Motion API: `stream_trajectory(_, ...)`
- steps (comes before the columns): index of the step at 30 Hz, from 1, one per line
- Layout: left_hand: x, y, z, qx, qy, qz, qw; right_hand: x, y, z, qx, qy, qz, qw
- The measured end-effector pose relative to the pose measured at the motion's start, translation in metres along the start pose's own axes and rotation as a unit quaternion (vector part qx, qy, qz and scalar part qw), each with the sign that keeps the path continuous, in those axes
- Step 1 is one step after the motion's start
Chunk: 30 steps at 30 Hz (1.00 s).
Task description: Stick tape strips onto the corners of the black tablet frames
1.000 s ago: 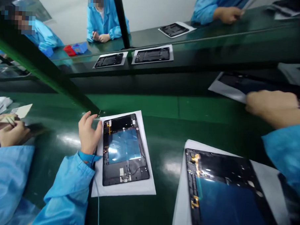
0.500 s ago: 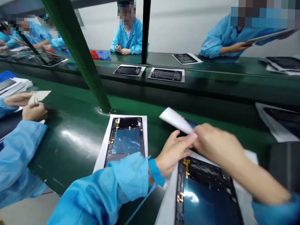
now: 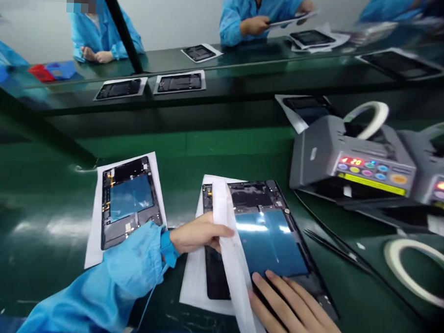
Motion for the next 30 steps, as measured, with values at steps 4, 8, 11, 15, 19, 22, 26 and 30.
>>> stream_trajectory(4, 0.015, -0.004, -0.007, 0.068, 0.059, 0.195, 0.977, -0.011, 0.005, -0.007, 0.012, 0.115, 0.052, 0.992)
stream_trajectory(8, 0.024, -0.025, -0.039, 0.290, 0.283, 0.537, 0.740, 0.014, 0.003, -0.020, 0.013, 0.179, 0.095, 0.979)
stream_trajectory(11, 0.015, -0.025, -0.046, 0.223, 0.355, 0.654, 0.630, 0.041, 0.007, -0.033, -0.018, 0.294, 0.022, 0.955)
stream_trajectory(15, 0.001, -0.022, -0.033, 0.175, 0.357, 0.716, 0.574, 0.050, 0.022, -0.032, -0.060, 0.318, 0.034, 0.945)
stream_trajectory(19, -0.001, -0.041, -0.022, 0.199, 0.342, 0.703, 0.591, 0.050, 0.021, -0.023, -0.075, 0.297, 0.117, 0.945)
stream_trajectory(22, 0.000, -0.054, -0.017, 0.200, 0.356, 0.694, 0.593, 0.071, 0.009, -0.025, -0.019, 0.298, 0.077, 0.951)
stream_trajectory(26, -0.003, -0.057, -0.013, 0.192, 0.389, 0.683, 0.587, 0.126, 0.000, -0.029, 0.104, 0.281, -0.175, 0.938)
stream_trajectory(30, -0.007, -0.055, -0.009, 0.205, 0.393, 0.667, 0.598, 0.175, 0.010, -0.030, 0.112, 0.226, -0.277, 0.927)
Point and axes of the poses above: each hand's wrist, its own z-axis towards the middle knuckle, its own y-axis out of the palm, x = y × z, the point moved 1 cm from there along z, towards the middle knuckle
